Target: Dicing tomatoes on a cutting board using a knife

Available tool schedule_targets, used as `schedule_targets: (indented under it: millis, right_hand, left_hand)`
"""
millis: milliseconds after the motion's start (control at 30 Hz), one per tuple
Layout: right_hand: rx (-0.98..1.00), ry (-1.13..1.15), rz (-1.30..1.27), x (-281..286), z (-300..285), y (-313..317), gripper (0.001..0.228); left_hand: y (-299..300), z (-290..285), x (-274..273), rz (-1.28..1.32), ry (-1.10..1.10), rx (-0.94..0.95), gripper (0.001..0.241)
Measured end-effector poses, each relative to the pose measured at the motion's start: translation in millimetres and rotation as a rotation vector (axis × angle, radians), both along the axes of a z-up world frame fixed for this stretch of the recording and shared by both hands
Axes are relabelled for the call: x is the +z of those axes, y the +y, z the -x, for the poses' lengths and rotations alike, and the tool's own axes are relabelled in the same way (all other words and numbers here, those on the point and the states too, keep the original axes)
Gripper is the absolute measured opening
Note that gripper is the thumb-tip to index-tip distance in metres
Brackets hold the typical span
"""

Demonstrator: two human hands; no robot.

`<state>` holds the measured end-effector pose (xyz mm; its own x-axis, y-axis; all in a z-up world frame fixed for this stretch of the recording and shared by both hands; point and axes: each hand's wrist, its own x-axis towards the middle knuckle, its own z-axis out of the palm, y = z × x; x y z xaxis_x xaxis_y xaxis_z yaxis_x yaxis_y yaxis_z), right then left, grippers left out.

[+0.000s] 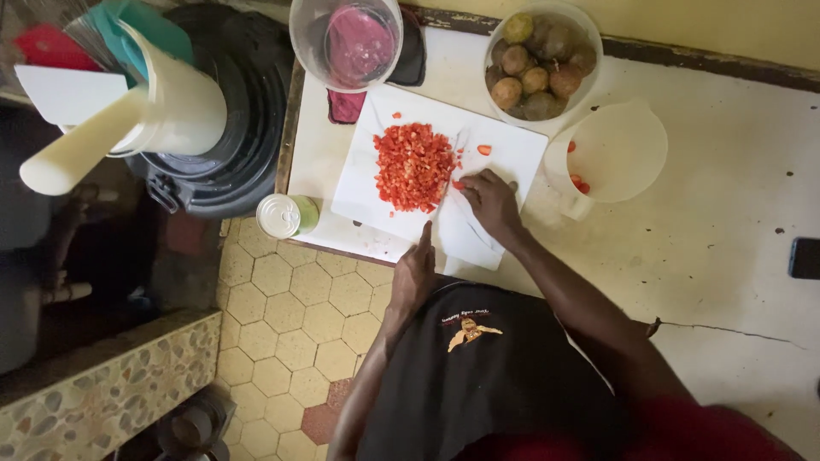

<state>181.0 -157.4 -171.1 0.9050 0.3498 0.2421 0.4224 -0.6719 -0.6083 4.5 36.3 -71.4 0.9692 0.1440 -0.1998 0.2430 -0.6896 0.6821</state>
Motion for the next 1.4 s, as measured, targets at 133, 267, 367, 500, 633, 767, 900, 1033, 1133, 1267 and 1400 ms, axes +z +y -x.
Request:
schedule_targets:
  millis: [133,267,367,500,633,767,900,1033,1133,1267,1400]
  right_hand:
    - [0.027,0.012,-0.161,30.1,16.2,5.8,0.027]
    - [-0.047,0.064,-0.267,52.6,26.5,11.6,0.019]
    - [-0.068,0.018,-0.265,49.5,26.8,15.0,0.015]
    - [-0.053,-0.059,-0.268,49.7,23.2,18.0,0.013]
    - [-0.056,-0.017,-0.306,55.6,22.9,20.4,0.011]
    - [-0.056,-0.030,-0.299,56.4,22.9,19.8,0.009]
    - [-0.061,-0.020,-0.241,56.0,23.5,20.4,0.009]
    - [-0.062,0.013,-0.282,54.0,22.7,21.5,0.009]
    - [-0.082,0.017,-0.277,54.6,27.0,21.6,0.010]
    - [-0.091,0.022,-0.276,57.0,26.2,23.4,0.014]
    - [-0.066,0.051,-0.284,70.4,24.9,21.9,0.014]
  left_hand:
    - [-6.4,-2.3,-2.3,-0.017,0.006,-0.025,0.063]
    - [-7.6,-0.5,-8.3,-0.038,-0.034,-0.006,0.063]
    - [-10.3,0.5,-8.1,-0.037,-0.037,-0.006,0.064]
    - [-10.5,-0.5,-15.3,-0.066,-0.044,-0.022,0.065]
    - [-9.8,-0.5,-23.9,-0.059,0.007,-0.033,0.066]
    - [-9.9,-4.9,-20.3,-0.057,0.044,-0.069,0.069]
    - [-9.4,-7.9,-23.5,-0.047,0.096,-0.081,0.069]
    - [-5.3,8.4,-55.5,-0.152,0.103,-0.114,0.073]
    - [-1.3,18.3,-46.9,-0.170,0.100,-0.126,0.072]
    - [-1.5,13.8,-18.6,-0.154,0.092,-0.090,0.067]
    - [-5.0,6.2,-27.4,-0.176,0.038,-0.120,0.070]
